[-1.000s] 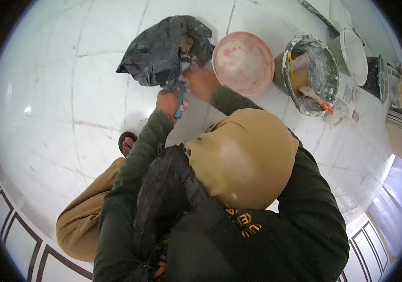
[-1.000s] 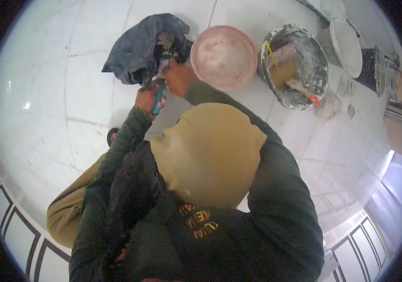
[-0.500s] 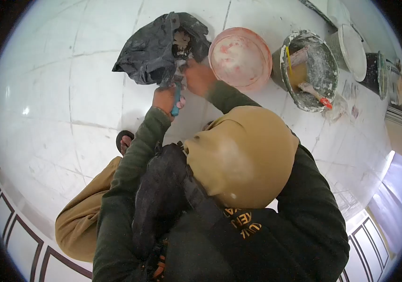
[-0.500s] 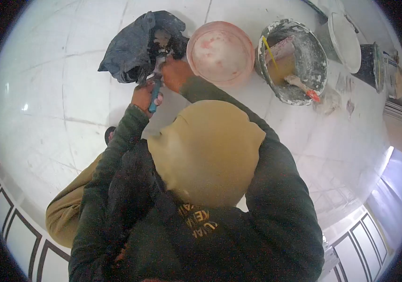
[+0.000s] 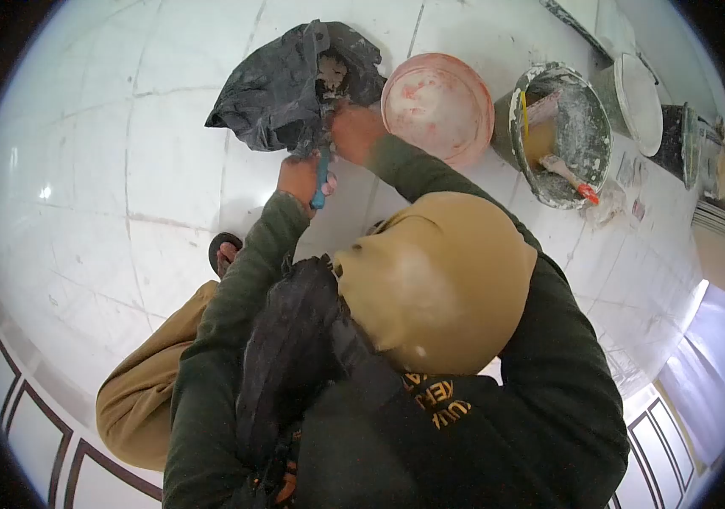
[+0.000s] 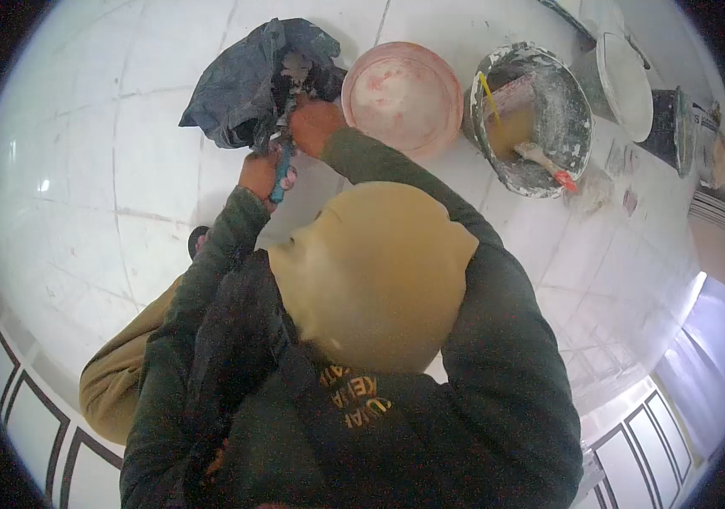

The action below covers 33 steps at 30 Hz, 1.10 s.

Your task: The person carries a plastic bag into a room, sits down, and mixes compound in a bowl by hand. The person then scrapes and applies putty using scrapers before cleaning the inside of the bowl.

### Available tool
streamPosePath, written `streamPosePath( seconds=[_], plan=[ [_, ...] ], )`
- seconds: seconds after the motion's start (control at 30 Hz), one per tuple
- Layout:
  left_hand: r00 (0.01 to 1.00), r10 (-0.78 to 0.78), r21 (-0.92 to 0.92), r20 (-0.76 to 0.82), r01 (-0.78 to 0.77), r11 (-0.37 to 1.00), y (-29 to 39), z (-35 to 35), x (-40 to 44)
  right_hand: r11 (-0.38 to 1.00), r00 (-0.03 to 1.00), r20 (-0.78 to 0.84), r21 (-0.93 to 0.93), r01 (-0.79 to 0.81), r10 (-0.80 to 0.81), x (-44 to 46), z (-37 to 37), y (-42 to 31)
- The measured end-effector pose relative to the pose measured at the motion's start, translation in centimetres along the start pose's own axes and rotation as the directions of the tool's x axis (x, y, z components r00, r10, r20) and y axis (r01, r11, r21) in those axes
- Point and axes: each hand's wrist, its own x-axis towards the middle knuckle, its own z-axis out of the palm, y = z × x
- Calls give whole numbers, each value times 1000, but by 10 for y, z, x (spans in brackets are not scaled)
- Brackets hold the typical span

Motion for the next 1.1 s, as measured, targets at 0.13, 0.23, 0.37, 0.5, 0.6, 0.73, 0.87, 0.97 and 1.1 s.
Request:
streamPosePath(
  seconds=[0.13,0.23,0.37,0.5,0.6,0.73,0.87,0.97,1.1],
  plan=[
    [986,168,230,4,-165,959,-12,-9,9,988,974,-190,63,138,-123,-21,-11,-13],
    [987,158,180,37,-163,970,-12,-1,1,989,974,-168,-36,146,-150,6,1,8],
    [995,-29,-93,-92,20,995,-1,3,-2,999,997,-69,3,32,-32,-2,-15,-8],
    [993,120,-81,14,-118,990,-4,5,-8,998,994,-88,-26,65,-67,7,-1,6],
    [1000,18,-137,-26,-21,990,-6,-1,-8,995,997,-71,103,3,5,4,-31,7],
    [989,147,-203,-25,-149,968,4,5,-16,974,978,-186,182,132,-97,-35,-46,-14],
    [983,183,-166,35,-174,971,3,11,-18,995,983,-158,16,102,-99,-38,-38,-20],
    [988,156,-132,5,-154,979,7,14,-24,989,962,-235,1,145,-140,-24,-46,-14],
    [986,165,-93,-39,-168,981,1,7,-21,979,952,-254,69,192,-169,-27,-39,-14]
  ],
)
